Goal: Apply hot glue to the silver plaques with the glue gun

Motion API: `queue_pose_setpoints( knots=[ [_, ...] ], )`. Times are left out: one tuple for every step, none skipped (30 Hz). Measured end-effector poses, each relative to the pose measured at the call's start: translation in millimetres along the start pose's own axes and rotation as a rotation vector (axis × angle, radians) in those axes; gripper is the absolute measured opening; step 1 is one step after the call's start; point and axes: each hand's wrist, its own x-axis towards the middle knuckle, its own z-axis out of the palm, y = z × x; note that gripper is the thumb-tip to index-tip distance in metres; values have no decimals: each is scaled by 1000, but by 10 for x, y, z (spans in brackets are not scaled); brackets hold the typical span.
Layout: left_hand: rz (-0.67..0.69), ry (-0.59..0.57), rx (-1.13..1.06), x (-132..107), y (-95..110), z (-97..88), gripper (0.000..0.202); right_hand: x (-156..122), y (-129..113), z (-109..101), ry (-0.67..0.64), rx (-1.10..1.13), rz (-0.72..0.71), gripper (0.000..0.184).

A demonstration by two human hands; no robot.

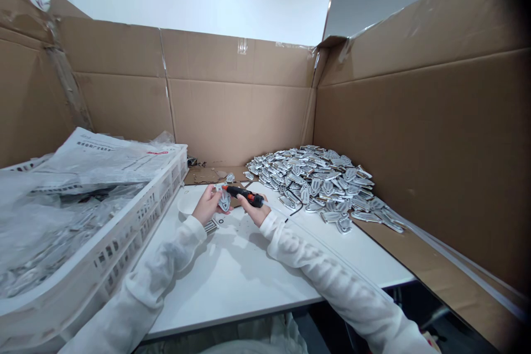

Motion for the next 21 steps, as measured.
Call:
queue_pose_setpoints(
  knots=[
    [0,1,0,0,2,1,8,0,5,1,-2,2,-2,39],
    [-1,3,0,1,4,1,9,-1,8,2,-5,4,-5,39],
    [0,4,1,2,5,-1,10,-2,9,3,-5,7,-9,39],
    [0,3,2,4,5,-3,10,-4,8,4,-6,11,-13,38],
    [1,3,3,7,4,-7,10,-3,7,5,-3,16,-15,38],
    [0,5,6,9,1,-11,10,-1,5,5,6,23,-12,38],
    [5,8,14,12,-4,-15,10,6,6,4,28,33,2,37],
    [22,10,27,14,-9,-17,11,18,9,3,62,51,31,36],
    [45,9,38,15,-15,-17,11,34,17,2,106,79,72,35],
    [72,2,45,15,-22,-15,12,56,30,1,148,120,121,34],
    [99,-9,47,15,-27,-11,12,83,49,3,180,178,171,33],
    [119,-16,44,15,-32,-6,12,111,72,7,197,257,217,32],
    [127,-21,35,15,-36,-2,12,140,97,15,195,355,255,30],
    [125,-16,19,16,-38,0,12,166,122,26,173,461,281,29],
    [117,-4,-1,18,-39,-1,12,187,145,40,136,565,298,28],
    [109,11,-26,20,-38,-4,14,201,162,56,81,659,312,26],
    [97,26,-59,22,-37,-9,15,207,174,74,16,736,327,25],
    [84,42,-93,23,-34,-15,17,206,180,91,-58,795,338,24],
    [70,56,-123,22,-32,-20,17,198,180,108,-129,836,346,23],
    [56,70,-146,18,-29,-21,17,185,176,124,-184,867,351,23],
    [41,79,-158,13,-28,-16,16,171,169,138,-222,890,353,23]
  ],
)
